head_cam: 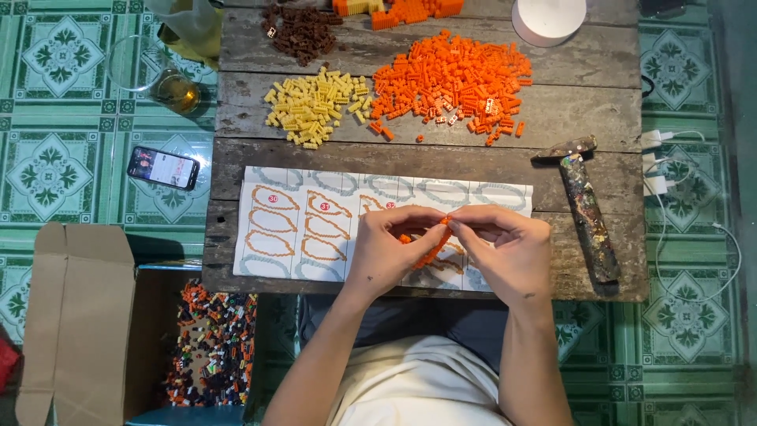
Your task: Assembling a small figure using interlocking plastic blocks and a small hammer on a wooden table.
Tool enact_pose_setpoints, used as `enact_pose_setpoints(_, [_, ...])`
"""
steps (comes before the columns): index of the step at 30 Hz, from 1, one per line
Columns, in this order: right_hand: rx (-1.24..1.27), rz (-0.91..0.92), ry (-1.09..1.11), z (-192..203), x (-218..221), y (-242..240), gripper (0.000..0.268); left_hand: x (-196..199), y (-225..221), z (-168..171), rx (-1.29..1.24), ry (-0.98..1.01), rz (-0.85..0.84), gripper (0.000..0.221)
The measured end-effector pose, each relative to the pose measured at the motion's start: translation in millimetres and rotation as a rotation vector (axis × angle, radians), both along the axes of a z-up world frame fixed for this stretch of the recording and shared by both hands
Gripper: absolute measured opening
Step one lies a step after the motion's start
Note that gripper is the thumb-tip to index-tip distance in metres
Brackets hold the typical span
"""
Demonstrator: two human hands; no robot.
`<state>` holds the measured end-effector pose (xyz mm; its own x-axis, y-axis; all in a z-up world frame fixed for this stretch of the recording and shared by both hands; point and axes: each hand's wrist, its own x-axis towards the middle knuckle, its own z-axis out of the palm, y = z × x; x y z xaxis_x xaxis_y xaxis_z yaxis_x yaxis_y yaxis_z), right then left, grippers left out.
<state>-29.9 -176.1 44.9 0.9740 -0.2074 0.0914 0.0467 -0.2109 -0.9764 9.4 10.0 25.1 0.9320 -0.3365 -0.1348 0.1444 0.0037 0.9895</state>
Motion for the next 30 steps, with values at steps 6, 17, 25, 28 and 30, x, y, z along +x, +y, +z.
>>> enact_pose_setpoints(6, [0.060,0.115,0.181,-19,8,-23,0.017,-1,-1,-7,0.005,-0.040,-0.002,0.021])
enact_pose_setpoints(17, [-0.514,0.409,-0.118,13,120,-13,0.017,5,5,-20,-0.047,-0.079,0.184,0.039])
enact_pose_setpoints(25, [-0.887,0.323,-0.098,-71,167,-9,0.015,1,3,-12,-0.150,0.006,0.164,0.025])
enact_pose_setpoints(28, [-0.863,0.372,-0.073,-67,162,-18,0.017,1,3,-6,-0.152,-0.015,0.168,0.020])
enact_pose_setpoints(30, [-0.741,0.374,-0.079,-49,155,-24,0.015,1,4,-4,-0.162,-0.014,0.174,0.019])
